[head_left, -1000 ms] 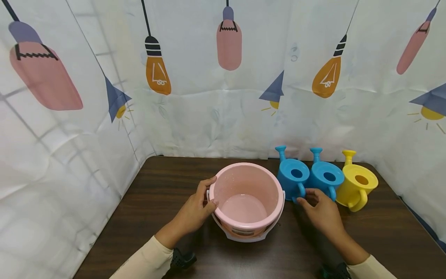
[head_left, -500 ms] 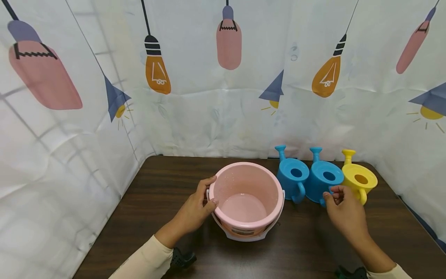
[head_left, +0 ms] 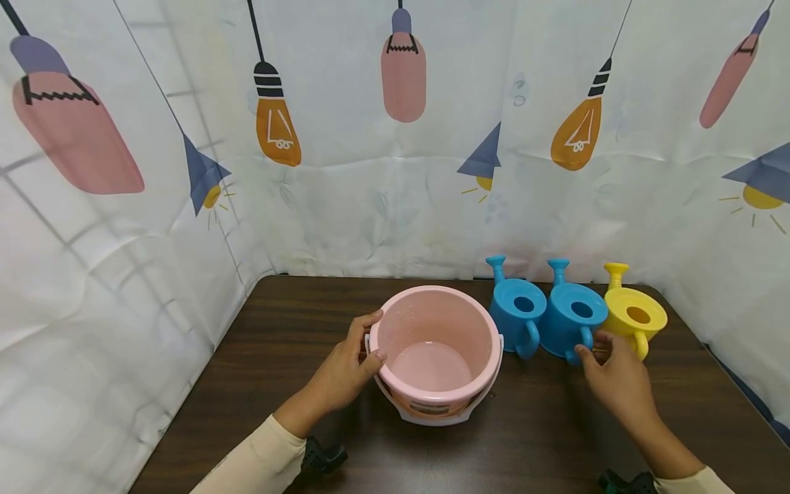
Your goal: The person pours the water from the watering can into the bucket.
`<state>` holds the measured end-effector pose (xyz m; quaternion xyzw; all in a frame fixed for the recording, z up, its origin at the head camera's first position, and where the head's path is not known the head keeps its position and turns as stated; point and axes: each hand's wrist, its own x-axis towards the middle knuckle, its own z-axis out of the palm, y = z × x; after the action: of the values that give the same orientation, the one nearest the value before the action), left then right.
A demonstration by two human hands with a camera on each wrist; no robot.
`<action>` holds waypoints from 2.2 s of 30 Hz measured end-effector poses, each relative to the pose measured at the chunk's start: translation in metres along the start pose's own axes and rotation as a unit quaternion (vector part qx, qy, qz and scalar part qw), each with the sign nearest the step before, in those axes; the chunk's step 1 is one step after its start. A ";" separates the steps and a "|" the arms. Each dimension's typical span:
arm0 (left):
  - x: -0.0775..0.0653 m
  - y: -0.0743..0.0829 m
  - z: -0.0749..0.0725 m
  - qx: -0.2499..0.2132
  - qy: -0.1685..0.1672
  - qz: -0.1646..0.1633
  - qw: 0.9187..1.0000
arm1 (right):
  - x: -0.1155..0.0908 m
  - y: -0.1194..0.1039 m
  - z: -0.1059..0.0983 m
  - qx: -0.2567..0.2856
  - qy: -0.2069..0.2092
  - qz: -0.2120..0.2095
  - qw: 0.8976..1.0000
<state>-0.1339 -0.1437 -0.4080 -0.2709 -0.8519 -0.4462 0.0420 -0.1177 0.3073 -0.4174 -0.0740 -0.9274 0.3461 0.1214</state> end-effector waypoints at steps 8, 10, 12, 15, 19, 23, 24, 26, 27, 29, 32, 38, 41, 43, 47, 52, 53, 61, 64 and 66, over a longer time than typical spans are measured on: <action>-0.001 0.000 0.000 0.003 0.003 -0.002 1.000 | 0.004 0.009 0.005 -0.034 -0.046 0.033 0.998; 0.000 0.000 0.000 0.005 0.005 0.000 1.000 | 0.004 0.011 0.007 -0.036 -0.044 0.028 0.998; 0.000 0.000 0.000 0.005 0.005 0.003 1.000 | 0.004 0.013 0.009 -0.038 -0.038 0.021 0.998; 0.000 0.000 0.000 0.002 0.002 0.003 1.000 | 0.003 0.014 0.012 -0.037 -0.022 0.010 0.999; 0.000 0.000 0.000 0.000 -0.001 0.004 1.000 | 0.003 0.015 0.016 -0.033 0.003 -0.012 0.999; 0.000 0.000 0.000 0.000 0.000 0.006 1.000 | 0.002 0.016 0.019 -0.034 0.021 -0.030 0.999; 0.000 0.000 0.000 -0.001 0.000 0.005 1.000 | 0.001 0.016 0.019 -0.036 0.025 -0.031 0.999; 0.000 -0.001 0.000 -0.001 0.000 0.003 1.000 | 0.001 0.017 0.020 -0.040 0.032 -0.033 0.998; 0.000 -0.001 0.000 -0.002 0.000 0.002 1.000 | 0.001 0.017 0.020 -0.042 0.035 -0.033 0.998; 0.000 -0.001 0.000 -0.002 0.000 -0.001 1.000 | 0.001 0.018 0.021 -0.043 0.038 -0.030 0.998; 0.000 -0.001 0.000 -0.003 -0.001 -0.001 1.000 | 0.001 0.018 0.021 -0.041 0.041 -0.024 0.998; 0.000 0.000 0.000 0.000 -0.002 -0.001 1.000 | 0.001 0.016 0.019 -0.044 0.049 -0.031 0.997; 0.000 0.000 -0.001 -0.002 -0.002 -0.003 1.000 | 0.001 0.013 0.015 -0.049 0.057 -0.044 0.996; 0.000 0.000 -0.001 -0.003 -0.003 -0.003 1.000 | 0.002 0.010 0.012 -0.048 0.063 -0.051 0.996; 0.000 0.000 -0.001 -0.003 -0.003 -0.002 1.000 | 0.002 0.001 0.002 -0.047 0.073 -0.061 0.994; 0.000 0.000 -0.001 0.000 -0.001 0.000 1.000 | 0.003 -0.011 -0.014 -0.055 0.071 -0.064 0.994; 0.000 0.000 -0.001 0.000 -0.001 0.000 1.000 | 0.003 -0.013 -0.018 -0.056 0.069 -0.062 0.994; 0.000 0.000 -0.001 0.005 0.000 -0.003 1.000 | 0.006 -0.024 -0.045 -0.078 0.053 -0.055 0.994; 0.000 0.001 -0.002 0.006 0.002 -0.007 1.000 | 0.006 -0.028 -0.055 -0.084 0.049 -0.054 0.994; -0.001 0.001 -0.001 0.007 0.003 -0.009 1.000 | 0.006 -0.031 -0.061 -0.088 0.048 -0.059 0.993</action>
<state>-0.1330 -0.1444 -0.4064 -0.2617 -0.8571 -0.4417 0.0427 -0.1078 0.3237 -0.3514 -0.0463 -0.9502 0.2510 0.1790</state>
